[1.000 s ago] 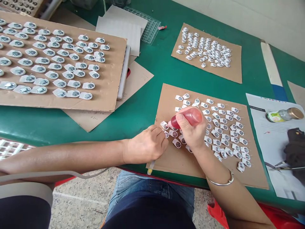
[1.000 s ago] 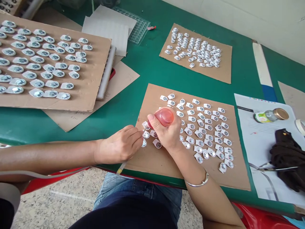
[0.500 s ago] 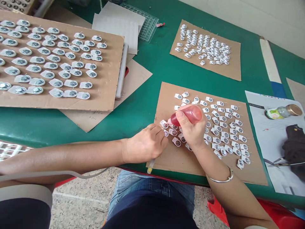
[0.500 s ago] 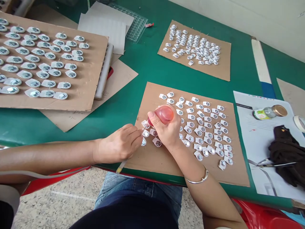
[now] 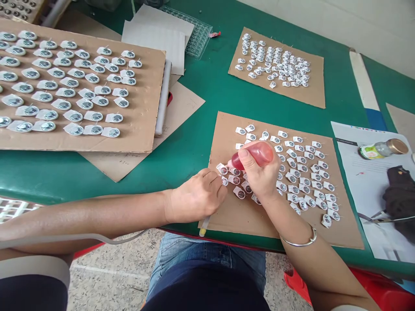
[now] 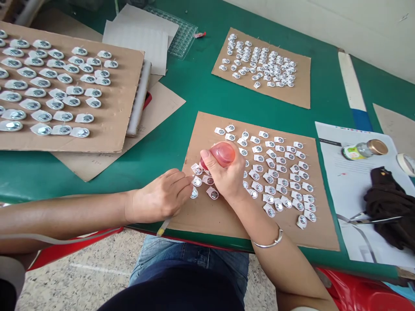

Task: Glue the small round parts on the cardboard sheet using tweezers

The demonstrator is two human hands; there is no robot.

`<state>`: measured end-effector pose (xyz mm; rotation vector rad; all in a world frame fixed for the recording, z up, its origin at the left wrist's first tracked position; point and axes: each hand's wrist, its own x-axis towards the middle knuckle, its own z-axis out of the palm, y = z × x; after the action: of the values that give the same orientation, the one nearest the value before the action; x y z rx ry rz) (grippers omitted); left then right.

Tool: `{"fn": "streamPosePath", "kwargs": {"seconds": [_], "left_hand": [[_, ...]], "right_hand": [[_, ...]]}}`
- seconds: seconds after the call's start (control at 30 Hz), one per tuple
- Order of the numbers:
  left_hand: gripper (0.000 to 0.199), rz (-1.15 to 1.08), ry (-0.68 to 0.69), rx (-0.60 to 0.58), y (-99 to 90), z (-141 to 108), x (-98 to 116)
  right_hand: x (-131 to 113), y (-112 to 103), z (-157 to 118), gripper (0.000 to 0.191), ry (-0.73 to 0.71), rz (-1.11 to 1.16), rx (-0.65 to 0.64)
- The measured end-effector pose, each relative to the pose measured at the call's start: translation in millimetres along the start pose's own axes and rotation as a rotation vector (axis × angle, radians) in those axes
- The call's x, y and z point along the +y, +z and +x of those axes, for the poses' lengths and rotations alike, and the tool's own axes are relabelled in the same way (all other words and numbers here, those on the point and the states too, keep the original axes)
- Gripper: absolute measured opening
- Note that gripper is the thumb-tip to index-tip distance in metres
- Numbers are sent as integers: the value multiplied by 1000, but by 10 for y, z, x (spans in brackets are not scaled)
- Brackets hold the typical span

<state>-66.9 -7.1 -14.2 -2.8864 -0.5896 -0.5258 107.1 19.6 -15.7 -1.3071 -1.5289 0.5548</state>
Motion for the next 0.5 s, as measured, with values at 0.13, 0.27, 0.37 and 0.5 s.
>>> {"fn": "streamPosePath", "kwargs": {"seconds": [0.13, 0.27, 0.37, 0.5], "left_hand": [[18, -6, 0, 20, 3, 0, -4], [18, -2, 2, 19, -2, 2, -5], [19, 1, 9, 18, 0, 2, -6], [18, -17, 11, -2, 9, -8, -8]], "right_hand": [[3, -6, 6, 22, 26, 8, -14], [11, -15, 1, 23, 19, -13, 5], [7, -21, 0, 24, 36, -30, 7], [-5, -30, 14, 23, -29, -75, 56]]}}
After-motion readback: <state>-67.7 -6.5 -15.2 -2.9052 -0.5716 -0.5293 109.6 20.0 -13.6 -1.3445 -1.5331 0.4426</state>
